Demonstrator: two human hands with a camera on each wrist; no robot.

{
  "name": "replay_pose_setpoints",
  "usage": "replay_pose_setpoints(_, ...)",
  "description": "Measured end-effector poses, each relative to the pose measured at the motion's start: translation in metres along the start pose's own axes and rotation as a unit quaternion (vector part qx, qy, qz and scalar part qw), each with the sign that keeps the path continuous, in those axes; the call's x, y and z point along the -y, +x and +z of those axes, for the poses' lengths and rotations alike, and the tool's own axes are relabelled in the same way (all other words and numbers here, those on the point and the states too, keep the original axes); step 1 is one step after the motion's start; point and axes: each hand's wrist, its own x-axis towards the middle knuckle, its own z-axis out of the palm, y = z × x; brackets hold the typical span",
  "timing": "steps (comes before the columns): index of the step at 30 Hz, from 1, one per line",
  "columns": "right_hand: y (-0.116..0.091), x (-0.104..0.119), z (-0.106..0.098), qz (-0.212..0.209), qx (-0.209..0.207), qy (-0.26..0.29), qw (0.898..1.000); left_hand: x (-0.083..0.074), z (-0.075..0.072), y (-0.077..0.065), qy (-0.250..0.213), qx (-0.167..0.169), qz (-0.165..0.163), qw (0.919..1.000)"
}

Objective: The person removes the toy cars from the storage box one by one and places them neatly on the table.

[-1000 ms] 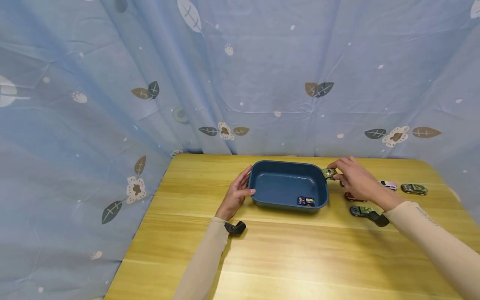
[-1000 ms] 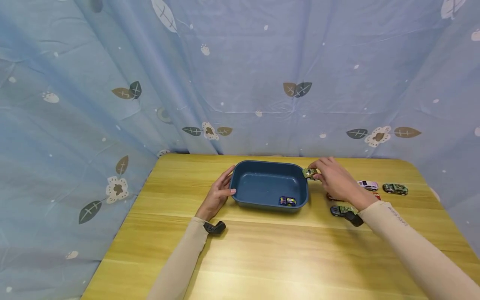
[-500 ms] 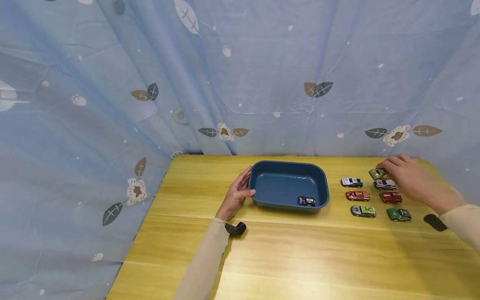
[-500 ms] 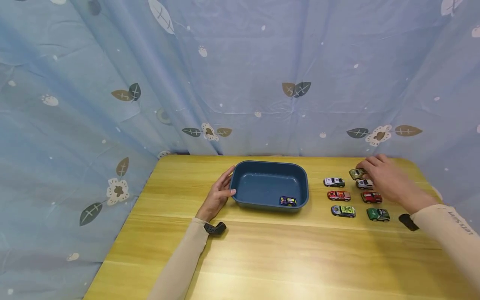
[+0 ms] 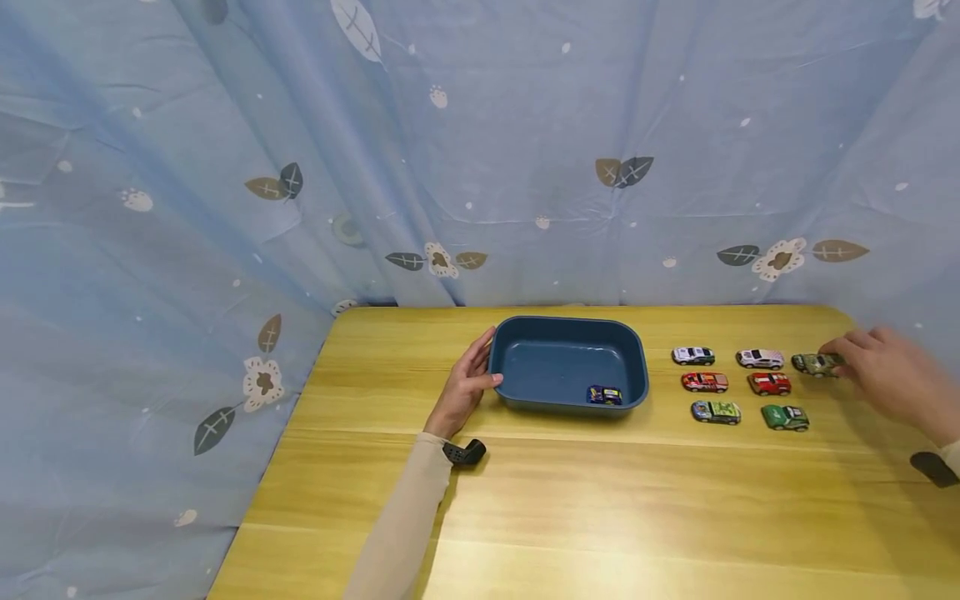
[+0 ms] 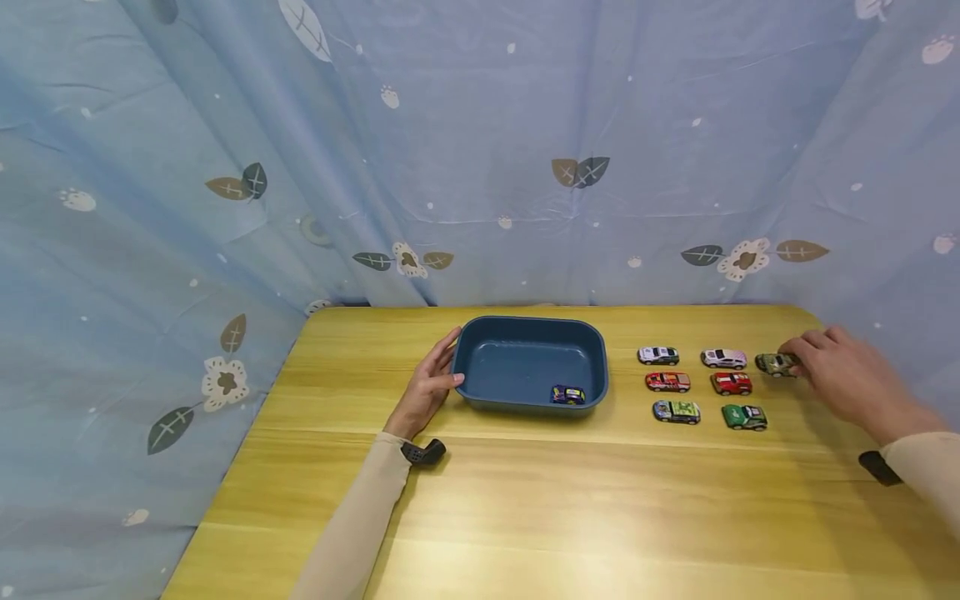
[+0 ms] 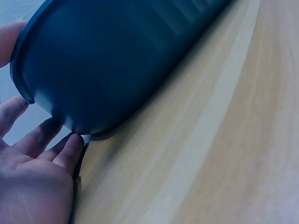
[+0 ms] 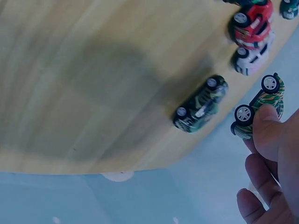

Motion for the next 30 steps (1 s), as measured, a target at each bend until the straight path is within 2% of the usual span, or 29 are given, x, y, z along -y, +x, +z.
replay_pose_setpoints(8,-0.015,0.0,0.013,-0.006,0.011,-0.002,1.0,0.0,0.001,-0.002,0.002,-0.004,-0.004,1.0)
replay_pose_setpoints(16,-0.023,0.0,0.019,0.024,0.054,-0.006,0.998,-0.002,0.001,-0.001,0.007,-0.005,0.0,1.0)
replay_pose_setpoints(30,-0.032,-0.007,0.037,0.034,0.049,-0.005,0.998,-0.001,0.001,-0.001,0.011,-0.002,-0.008,0.9999)
